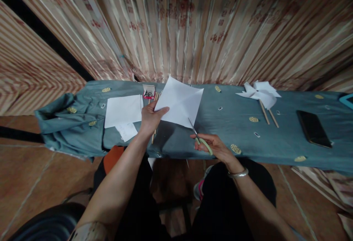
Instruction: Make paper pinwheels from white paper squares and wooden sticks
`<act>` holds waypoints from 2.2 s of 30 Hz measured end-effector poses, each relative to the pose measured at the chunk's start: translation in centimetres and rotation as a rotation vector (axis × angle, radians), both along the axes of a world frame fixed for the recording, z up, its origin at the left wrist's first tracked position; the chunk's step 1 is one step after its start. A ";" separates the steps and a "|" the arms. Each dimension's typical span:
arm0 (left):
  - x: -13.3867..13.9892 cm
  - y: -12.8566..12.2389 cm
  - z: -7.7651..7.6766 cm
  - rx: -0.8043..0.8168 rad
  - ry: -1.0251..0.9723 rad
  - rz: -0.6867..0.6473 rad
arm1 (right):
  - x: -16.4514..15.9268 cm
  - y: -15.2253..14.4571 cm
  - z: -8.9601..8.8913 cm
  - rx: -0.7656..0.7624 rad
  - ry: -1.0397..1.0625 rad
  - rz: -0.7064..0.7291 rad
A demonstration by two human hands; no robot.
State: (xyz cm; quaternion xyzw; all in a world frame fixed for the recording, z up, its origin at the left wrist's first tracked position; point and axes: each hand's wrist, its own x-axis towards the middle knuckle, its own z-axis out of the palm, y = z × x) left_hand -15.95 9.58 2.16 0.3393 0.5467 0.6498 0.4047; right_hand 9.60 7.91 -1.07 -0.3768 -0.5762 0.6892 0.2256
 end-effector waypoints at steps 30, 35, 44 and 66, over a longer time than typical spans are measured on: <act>-0.4 0.3 -0.5 -0.006 0.008 -0.007 | -0.4 0.0 -0.6 -0.190 0.008 -0.078; -0.4 0.2 -0.6 -0.010 0.038 -0.023 | -0.4 -0.1 -0.2 -0.195 -0.006 -0.092; 0.4 -0.2 -0.3 -0.063 -0.010 -0.100 | -0.3 -0.1 -0.3 -0.111 -0.016 -0.062; 0.6 0.0 -1.4 -0.091 0.041 -0.170 | -0.5 0.1 -0.5 -0.140 -0.037 -0.098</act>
